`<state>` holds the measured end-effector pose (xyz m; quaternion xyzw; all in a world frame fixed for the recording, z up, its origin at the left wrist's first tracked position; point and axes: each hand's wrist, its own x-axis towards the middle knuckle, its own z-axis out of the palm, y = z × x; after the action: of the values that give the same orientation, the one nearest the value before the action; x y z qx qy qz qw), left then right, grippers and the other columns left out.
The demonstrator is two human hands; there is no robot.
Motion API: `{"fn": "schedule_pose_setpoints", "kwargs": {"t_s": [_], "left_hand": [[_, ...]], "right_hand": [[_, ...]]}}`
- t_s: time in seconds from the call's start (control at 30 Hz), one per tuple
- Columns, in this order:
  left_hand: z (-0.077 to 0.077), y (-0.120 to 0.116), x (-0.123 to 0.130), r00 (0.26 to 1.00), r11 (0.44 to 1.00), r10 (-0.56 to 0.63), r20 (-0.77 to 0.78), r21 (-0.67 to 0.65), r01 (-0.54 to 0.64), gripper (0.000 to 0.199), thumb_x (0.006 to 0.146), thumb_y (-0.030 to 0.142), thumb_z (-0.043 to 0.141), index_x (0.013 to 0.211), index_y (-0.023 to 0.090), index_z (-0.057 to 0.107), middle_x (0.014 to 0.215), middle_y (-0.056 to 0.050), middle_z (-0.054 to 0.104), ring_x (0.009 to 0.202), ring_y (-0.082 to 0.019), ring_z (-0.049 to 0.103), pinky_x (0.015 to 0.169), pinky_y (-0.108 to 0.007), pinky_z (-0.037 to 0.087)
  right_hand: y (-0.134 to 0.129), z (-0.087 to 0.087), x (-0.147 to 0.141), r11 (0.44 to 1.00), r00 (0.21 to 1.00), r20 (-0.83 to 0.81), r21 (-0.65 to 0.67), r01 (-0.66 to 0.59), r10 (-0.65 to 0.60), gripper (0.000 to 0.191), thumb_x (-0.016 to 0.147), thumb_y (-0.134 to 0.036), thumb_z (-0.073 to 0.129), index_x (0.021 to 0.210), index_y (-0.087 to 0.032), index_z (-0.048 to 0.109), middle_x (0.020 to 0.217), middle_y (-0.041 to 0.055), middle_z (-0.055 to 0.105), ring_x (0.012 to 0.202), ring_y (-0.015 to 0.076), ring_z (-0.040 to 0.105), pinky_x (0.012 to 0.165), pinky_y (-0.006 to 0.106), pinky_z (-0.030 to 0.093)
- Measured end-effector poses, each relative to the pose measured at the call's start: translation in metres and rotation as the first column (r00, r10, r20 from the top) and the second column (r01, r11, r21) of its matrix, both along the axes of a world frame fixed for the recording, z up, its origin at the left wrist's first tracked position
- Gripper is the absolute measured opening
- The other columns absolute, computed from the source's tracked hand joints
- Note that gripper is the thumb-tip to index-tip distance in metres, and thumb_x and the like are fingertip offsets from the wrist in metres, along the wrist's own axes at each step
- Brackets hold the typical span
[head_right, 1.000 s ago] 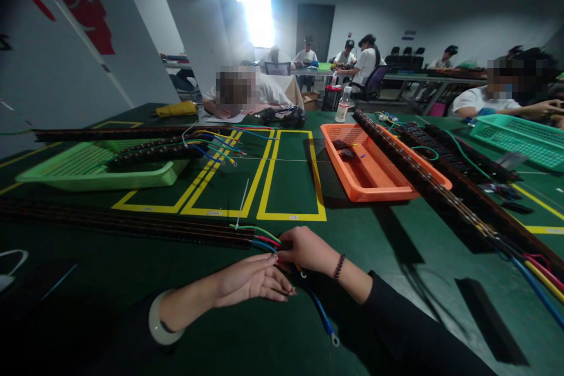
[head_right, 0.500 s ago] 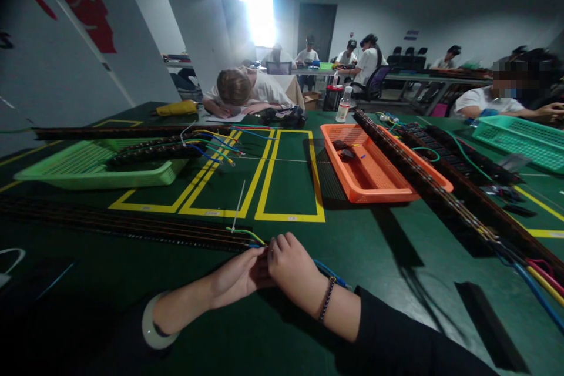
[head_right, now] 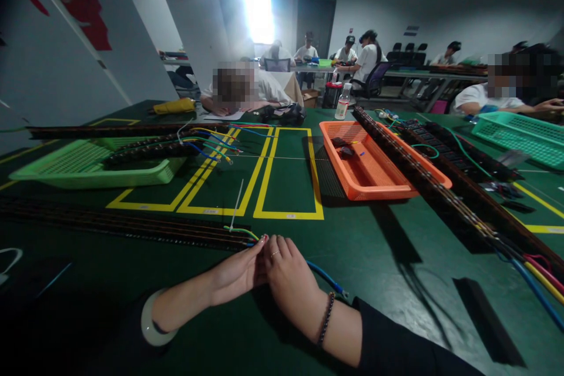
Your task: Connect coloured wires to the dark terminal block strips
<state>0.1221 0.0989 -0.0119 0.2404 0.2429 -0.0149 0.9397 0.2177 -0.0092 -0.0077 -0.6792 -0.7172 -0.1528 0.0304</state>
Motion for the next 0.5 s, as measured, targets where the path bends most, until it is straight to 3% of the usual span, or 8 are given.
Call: {"fn": "schedule_pose_setpoints", "kwargs": {"t_s": [0.13,0.27,0.37,0.5], "left_hand": [[-0.004,0.001,-0.001,0.998,0.998,-0.060,0.019,-0.008,0.060,0.031,0.089,0.042,0.046,0.090,0.014,0.060,0.079,-0.006,0.067,0.078,-0.016,0.063,0.085,-0.034,0.044],[-0.008,0.003,-0.003,0.994,0.995,-0.094,0.054,-0.008,0.095,0.035,0.088,0.044,0.047,0.096,0.013,0.060,0.086,-0.008,0.068,0.085,-0.018,0.064,0.091,-0.037,0.041],[-0.010,0.004,-0.003,0.992,0.994,-0.106,0.070,0.001,0.106,0.035,0.088,0.045,0.046,0.100,0.014,0.059,0.089,-0.008,0.067,0.084,-0.017,0.063,0.086,-0.034,0.043],[-0.008,0.004,-0.002,0.981,0.989,-0.151,0.118,0.024,0.149,0.037,0.089,0.045,0.046,0.105,0.014,0.058,0.094,-0.010,0.066,0.088,-0.017,0.062,0.078,-0.030,0.043]], "right_hand": [[-0.009,0.032,0.017,0.999,0.982,-0.188,-0.037,0.015,-0.022,0.034,0.086,-0.018,0.052,0.119,-0.013,0.057,0.117,0.0121,0.058,0.105,0.0241,0.053,0.088,0.039,0.045],[-0.018,0.064,0.032,0.994,0.919,-0.383,-0.090,0.066,-0.096,0.015,0.089,-0.025,0.052,0.093,-0.019,0.065,0.096,0.0060,0.061,0.090,0.0183,0.055,0.081,0.035,0.045],[-0.022,0.064,0.030,0.991,0.917,-0.393,-0.131,0.018,-0.069,0.011,0.084,-0.028,0.059,0.085,-0.019,0.065,0.092,0.0048,0.059,0.088,0.0182,0.054,0.080,0.035,0.045],[-0.023,0.046,0.016,0.992,0.951,-0.293,-0.104,0.065,-0.093,0.022,0.075,-0.034,0.068,0.088,-0.017,0.065,0.096,0.0082,0.058,0.091,0.0222,0.053,0.081,0.038,0.045]]}}
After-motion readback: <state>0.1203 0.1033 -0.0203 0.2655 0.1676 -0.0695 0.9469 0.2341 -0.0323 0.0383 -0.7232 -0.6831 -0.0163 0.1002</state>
